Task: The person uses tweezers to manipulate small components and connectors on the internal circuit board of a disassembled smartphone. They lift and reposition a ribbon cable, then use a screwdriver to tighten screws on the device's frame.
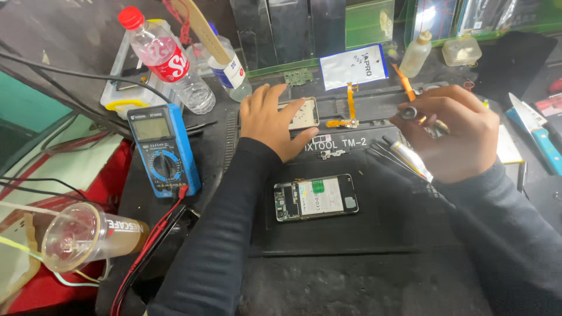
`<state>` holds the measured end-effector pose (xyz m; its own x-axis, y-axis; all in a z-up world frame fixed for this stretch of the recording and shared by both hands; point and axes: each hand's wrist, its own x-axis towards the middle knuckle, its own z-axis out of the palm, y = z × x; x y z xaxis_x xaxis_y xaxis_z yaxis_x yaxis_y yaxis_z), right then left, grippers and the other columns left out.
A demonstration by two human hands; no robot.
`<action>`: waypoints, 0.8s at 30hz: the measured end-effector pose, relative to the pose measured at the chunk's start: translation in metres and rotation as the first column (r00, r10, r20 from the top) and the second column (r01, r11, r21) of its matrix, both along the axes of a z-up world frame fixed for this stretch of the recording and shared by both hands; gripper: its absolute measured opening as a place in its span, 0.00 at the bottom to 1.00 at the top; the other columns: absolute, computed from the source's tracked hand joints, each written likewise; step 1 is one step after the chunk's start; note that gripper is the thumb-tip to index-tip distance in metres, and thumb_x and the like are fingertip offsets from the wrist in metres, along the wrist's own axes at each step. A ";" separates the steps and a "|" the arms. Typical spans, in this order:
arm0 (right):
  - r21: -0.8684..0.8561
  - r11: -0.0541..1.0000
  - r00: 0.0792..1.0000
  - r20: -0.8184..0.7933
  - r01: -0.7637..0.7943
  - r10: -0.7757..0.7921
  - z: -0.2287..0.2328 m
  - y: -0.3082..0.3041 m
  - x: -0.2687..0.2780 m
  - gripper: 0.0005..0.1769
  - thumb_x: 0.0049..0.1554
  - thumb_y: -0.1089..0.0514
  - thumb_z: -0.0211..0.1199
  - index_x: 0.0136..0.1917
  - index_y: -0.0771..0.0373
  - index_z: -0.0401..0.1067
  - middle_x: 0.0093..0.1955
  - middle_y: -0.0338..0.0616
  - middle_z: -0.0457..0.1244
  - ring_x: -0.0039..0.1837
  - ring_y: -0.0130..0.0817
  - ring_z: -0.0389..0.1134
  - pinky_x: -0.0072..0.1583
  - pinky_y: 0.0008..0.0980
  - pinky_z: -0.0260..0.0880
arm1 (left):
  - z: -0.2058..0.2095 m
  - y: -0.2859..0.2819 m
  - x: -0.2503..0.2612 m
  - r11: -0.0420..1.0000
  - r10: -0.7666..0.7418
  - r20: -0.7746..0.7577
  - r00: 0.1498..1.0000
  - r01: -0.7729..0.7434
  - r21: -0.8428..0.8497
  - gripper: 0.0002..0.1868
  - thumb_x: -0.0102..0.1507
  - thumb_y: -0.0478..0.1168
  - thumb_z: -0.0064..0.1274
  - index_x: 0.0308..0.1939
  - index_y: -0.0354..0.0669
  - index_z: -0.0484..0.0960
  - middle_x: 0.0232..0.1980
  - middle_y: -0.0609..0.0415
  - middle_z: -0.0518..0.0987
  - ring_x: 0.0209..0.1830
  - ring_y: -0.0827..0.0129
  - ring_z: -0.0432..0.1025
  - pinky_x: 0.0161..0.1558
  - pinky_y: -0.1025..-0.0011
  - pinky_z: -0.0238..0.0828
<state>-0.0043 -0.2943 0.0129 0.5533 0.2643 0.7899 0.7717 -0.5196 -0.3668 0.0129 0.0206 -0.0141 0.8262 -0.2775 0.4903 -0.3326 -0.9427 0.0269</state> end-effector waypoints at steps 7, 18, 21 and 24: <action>-0.022 0.999 0.999 0.010 -0.040 0.041 0.013 0.000 -0.003 0.07 0.60 0.72 0.77 0.50 0.70 0.80 0.47 0.55 0.68 0.44 0.41 0.69 0.47 0.36 0.71 | 0.007 -0.007 0.008 0.998 -0.011 -0.079 0.997 0.016 0.064 0.36 0.59 0.76 0.45 0.59 0.63 0.85 0.69 0.47 0.71 0.70 0.44 0.59 0.64 0.42 0.53; 0.297 0.955 0.944 -0.320 0.018 0.082 0.023 0.009 -0.016 0.10 0.67 0.76 0.68 0.60 0.71 0.75 0.57 0.55 0.70 0.53 0.37 0.71 0.60 0.35 0.78 | 0.012 -0.008 0.019 0.986 -0.044 0.132 0.990 0.064 -0.152 0.13 0.57 0.47 0.61 0.44 0.53 0.87 0.55 0.53 0.79 0.57 0.52 0.71 0.50 0.46 0.66; 0.551 0.834 0.800 -0.514 0.030 0.311 0.031 0.013 -0.017 0.07 0.73 0.58 0.51 0.61 0.61 0.59 0.58 0.62 0.69 0.52 0.43 0.75 0.51 0.34 0.80 | 0.036 -0.008 0.001 0.965 -0.044 0.123 0.991 0.074 -0.251 0.03 0.61 0.37 0.62 0.38 0.52 0.86 0.45 0.57 0.82 0.46 0.57 0.75 0.44 0.54 0.68; 0.637 0.770 0.705 -0.569 0.051 0.424 0.024 0.019 -0.015 0.07 0.73 0.55 0.44 0.62 0.58 0.52 0.58 0.63 0.67 0.50 0.49 0.74 0.47 0.40 0.79 | 0.059 -0.015 -0.040 0.955 -0.159 0.154 0.975 0.192 -0.226 0.01 0.63 0.36 0.63 0.36 0.47 0.87 0.40 0.58 0.83 0.37 0.61 0.75 0.38 0.59 0.69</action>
